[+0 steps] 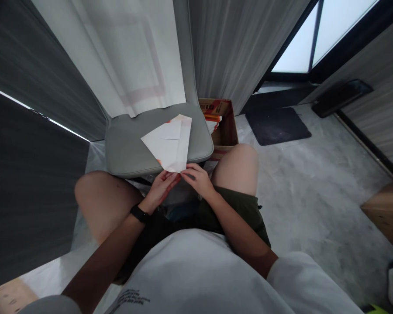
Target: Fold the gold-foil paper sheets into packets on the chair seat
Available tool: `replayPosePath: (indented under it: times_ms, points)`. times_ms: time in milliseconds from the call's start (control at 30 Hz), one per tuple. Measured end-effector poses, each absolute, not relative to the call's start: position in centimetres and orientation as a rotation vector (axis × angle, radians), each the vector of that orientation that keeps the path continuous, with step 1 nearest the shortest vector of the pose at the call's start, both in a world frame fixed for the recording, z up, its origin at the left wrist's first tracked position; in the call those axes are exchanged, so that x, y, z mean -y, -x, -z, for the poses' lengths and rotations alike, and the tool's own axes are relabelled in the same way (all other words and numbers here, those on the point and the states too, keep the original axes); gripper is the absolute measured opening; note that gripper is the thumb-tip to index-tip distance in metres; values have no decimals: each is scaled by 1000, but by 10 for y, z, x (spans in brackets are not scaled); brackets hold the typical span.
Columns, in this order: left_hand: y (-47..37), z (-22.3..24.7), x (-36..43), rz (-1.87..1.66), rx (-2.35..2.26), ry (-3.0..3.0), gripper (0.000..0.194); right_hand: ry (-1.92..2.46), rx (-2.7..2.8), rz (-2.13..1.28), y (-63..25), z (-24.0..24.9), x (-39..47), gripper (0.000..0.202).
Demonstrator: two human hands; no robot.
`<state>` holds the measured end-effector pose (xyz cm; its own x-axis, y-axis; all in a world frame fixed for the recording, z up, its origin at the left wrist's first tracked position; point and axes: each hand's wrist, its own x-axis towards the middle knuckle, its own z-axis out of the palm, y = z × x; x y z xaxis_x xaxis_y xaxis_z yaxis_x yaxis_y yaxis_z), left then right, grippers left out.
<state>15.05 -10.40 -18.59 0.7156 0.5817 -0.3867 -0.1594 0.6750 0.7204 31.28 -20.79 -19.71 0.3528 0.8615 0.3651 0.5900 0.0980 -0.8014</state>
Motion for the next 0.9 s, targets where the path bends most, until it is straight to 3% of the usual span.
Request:
replayPosePath:
  times_ms: [167, 333, 733, 900]
  points:
    - [-147, 178, 105, -437, -570, -629, 54, 1597, 1369, -345, -321, 188, 206, 15]
    - [-152, 178, 98, -414, -690, -479, 29, 1609, 1381, -345, -320, 189, 208, 15]
    - [-159, 180, 94, -404, -919, -524, 15, 1562, 1320, -396, -311, 202, 205, 20]
    - [-158, 175, 96, -422, -918, -514, 17, 1582, 1218, -396, -305, 199, 201, 21]
